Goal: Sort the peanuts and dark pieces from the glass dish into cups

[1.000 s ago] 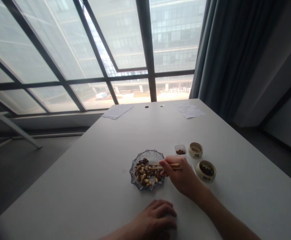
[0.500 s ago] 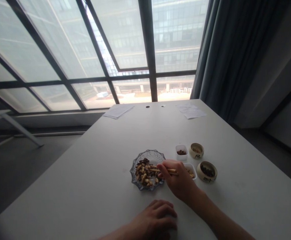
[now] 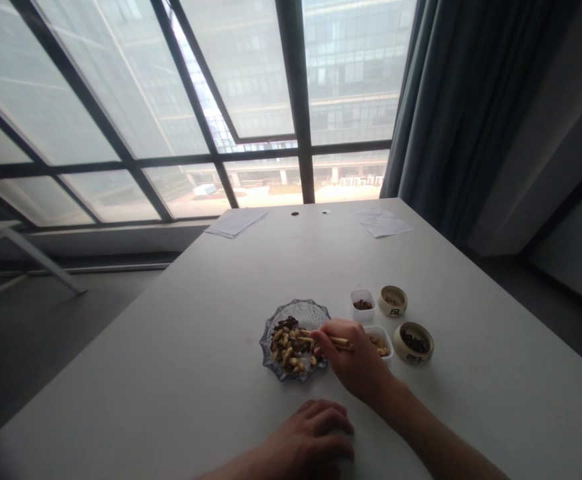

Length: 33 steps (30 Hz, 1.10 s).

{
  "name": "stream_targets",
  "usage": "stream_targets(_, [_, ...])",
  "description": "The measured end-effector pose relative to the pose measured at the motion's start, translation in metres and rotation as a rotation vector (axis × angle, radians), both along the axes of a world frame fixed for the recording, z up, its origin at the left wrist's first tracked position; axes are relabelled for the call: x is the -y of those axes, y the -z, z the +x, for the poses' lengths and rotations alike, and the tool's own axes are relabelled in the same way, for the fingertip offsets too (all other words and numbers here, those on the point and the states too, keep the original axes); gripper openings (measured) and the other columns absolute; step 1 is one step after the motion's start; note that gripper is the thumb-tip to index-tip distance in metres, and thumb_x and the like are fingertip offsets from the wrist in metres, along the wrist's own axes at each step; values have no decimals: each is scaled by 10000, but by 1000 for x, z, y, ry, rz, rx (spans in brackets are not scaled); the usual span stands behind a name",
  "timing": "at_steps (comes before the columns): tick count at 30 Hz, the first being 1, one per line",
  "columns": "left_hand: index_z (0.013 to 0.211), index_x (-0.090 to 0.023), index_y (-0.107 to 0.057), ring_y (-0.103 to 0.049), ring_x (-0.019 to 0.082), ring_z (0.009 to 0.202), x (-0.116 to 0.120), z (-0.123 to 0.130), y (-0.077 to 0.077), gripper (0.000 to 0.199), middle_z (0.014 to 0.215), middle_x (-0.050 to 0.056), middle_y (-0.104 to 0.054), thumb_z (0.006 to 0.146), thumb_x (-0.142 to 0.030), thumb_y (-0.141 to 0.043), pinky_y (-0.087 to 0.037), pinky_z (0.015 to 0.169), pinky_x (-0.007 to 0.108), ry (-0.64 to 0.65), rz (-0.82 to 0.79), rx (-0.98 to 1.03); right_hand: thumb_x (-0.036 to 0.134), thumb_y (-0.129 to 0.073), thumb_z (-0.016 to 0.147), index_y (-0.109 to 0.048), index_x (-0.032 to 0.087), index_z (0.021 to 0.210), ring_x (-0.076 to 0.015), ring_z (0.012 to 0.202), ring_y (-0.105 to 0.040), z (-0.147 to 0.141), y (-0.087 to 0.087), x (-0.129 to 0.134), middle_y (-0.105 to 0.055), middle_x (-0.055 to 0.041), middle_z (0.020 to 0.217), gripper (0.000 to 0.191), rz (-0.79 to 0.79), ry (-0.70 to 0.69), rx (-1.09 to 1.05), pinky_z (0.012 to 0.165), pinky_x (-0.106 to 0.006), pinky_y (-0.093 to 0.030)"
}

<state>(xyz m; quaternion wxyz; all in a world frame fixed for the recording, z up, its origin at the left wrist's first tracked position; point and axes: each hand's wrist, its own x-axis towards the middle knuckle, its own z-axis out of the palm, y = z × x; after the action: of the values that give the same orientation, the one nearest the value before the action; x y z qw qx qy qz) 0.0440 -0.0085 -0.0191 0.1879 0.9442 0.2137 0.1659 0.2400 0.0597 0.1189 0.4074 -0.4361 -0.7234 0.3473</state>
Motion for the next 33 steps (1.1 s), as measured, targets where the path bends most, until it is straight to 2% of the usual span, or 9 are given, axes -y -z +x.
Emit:
stream_targets(6, [1250, -274, -709, -664, 257, 1413, 1, 0, -1, 263, 1398, 28, -764, 1032, -296, -854, -482, 1256, 375, -4, -3, 23, 674, -542, 1133, -752, 236, 734, -210, 668, -740, -2, 1, 3, -813, -54, 732, 629, 51, 26, 23, 653, -315, -519])
stream_targets(11, [1244, -271, -712, -658, 248, 1420, 0, 0, -3, 247, 1403, 22, -760, 1043, -309, -851, -481, 1255, 359, 3, 0, 13, 672, -528, 1138, -720, 239, 709, -225, 670, -763, -3, -1, 4, -812, -72, 717, 639, 31, 63, -12, 640, -311, -559])
stream_targets(16, [1262, -276, -710, -663, 261, 1412, -1, -1, -2, 257, 1405, 35, -761, 1048, -322, -847, -492, 1246, 374, 6, -6, 10, 619, -563, 1142, -776, 236, 766, -224, 668, -786, 23, -31, 9, -829, -81, 758, 577, 109, 134, 3, 642, -317, -592])
stream_targets(20, [1264, -280, -707, -675, 260, 1403, -1, 0, -1, 253, 1398, 38, -764, 1054, -324, -842, -499, 1243, 372, 14, -17, 2, 554, -642, 1120, -798, 247, 824, -253, 714, -821, 68, -62, 14, -858, -75, 808, 455, 285, 427, 116, 650, -341, -588])
stream_targets(22, [1258, -279, -705, -680, 250, 1398, -1, 0, -1, 240, 1390, 30, -767, 1060, -319, -835, -499, 1239, 358, 10, -16, 18, 543, -666, 1101, -784, 245, 822, -266, 694, -816, 90, -69, 11, -848, -71, 771, 425, 354, 577, 207, 635, -356, -563])
stream_targets(24, [1258, -278, -702, -679, 245, 1400, -1, -1, -2, 237, 1395, 25, -766, 1061, -307, -831, -497, 1238, 351, 4, -15, 34, 557, -675, 1087, -779, 244, 839, -276, 683, -814, 106, -68, 5, -838, -65, 745, 412, 360, 639, 262, 632, -365, -551])
stream_targets(28, [1270, -283, -702, -676, 253, 1407, 0, -1, -3, 247, 1411, 30, -762, 1065, -322, -833, -505, 1234, 359, 10, -21, 19, 563, -686, 1078, -781, 246, 874, -286, 701, -820, 115, -65, -4, -835, -59, 750, 389, 341, 675, 263, 668, -379, -564])
stream_targets(31, [1265, -282, -702, -678, 253, 1405, 0, -1, -3, 214, 1411, 30, -764, 1085, -332, -807, -501, 1234, 357, 5, -18, 40, 558, -678, 1094, -791, 247, 877, -282, 750, -836, 107, -67, -1, -855, -70, 811, 396, 349, 680, 173, 726, -384, -594])
stream_targets(33, [1265, -280, -702, -678, 250, 1403, 0, -1, -2, 215, 1405, 30, -765, 1083, -326, -807, -498, 1235, 356, 5, -16, 43, 577, -681, 1096, -809, 244, 879, -274, 761, -841, 96, -68, 4, -859, -71, 825, 417, 304, 620, 84, 722, -369, -610])
